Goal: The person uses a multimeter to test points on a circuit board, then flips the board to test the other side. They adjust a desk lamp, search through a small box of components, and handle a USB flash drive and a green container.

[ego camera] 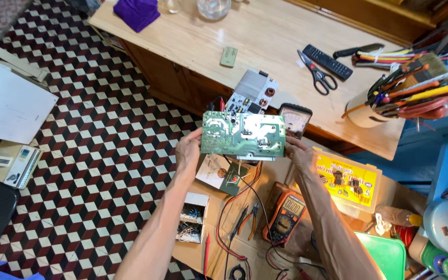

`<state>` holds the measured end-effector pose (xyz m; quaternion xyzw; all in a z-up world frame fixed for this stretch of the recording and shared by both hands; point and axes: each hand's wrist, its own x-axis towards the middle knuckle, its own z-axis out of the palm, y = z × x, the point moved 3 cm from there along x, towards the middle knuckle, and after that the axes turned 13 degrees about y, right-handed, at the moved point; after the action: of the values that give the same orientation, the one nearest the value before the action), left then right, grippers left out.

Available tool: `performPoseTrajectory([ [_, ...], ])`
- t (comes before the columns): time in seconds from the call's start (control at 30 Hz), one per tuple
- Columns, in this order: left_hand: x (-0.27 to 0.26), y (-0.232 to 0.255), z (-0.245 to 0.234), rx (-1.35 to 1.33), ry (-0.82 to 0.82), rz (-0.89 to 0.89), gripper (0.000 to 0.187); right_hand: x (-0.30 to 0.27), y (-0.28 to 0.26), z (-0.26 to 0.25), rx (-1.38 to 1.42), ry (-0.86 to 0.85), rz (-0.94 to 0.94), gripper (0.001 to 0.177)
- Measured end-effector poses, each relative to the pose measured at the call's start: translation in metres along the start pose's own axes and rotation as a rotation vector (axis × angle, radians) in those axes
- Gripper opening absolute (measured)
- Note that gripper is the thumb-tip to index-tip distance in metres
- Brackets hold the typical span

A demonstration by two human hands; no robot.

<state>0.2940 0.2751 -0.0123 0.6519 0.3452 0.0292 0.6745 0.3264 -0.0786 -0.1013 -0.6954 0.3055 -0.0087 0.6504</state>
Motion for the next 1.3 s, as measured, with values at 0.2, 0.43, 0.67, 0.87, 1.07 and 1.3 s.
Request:
performPoseTrajectory([
  [0.2,0.014,-0.013,-0.006,0.277,0.010,0.098,0.050,-0.008,0.005,0.008,-0.107,0.043,0.031,0.036],
  [0.43,-0.001,-0.026,-0.025,0.280,-0.041,0.456,0.042,-0.055,-0.032,-0.004,-0.089,-0.062,-0.317,0.053],
  [0.67,-0.149,-0.170,-0.004,0.331,-0.342,-0.407,0.039,-0.265,-0.061,-0.145,-0.138,0.377,-0.266,0.032],
  [0.87,-0.188,-0.252,0.069,0.237,-0.478,-0.270,0.051,-0.366,0.013,-0.175,-0.294,0.411,0.080,0.029],
  [1.07,-0.211,-0.202,0.055,0.137,-0.547,-0.391,0.049,-0.359,0.035,-0.127,-0.655,0.292,-0.563,0.058],
  [1.3,-0.182,-0.086,0.033,0.002,-0.519,-0.484,0.037,-0.360,0.063,-0.187,-0.941,0.190,-0.644,0.034],
])
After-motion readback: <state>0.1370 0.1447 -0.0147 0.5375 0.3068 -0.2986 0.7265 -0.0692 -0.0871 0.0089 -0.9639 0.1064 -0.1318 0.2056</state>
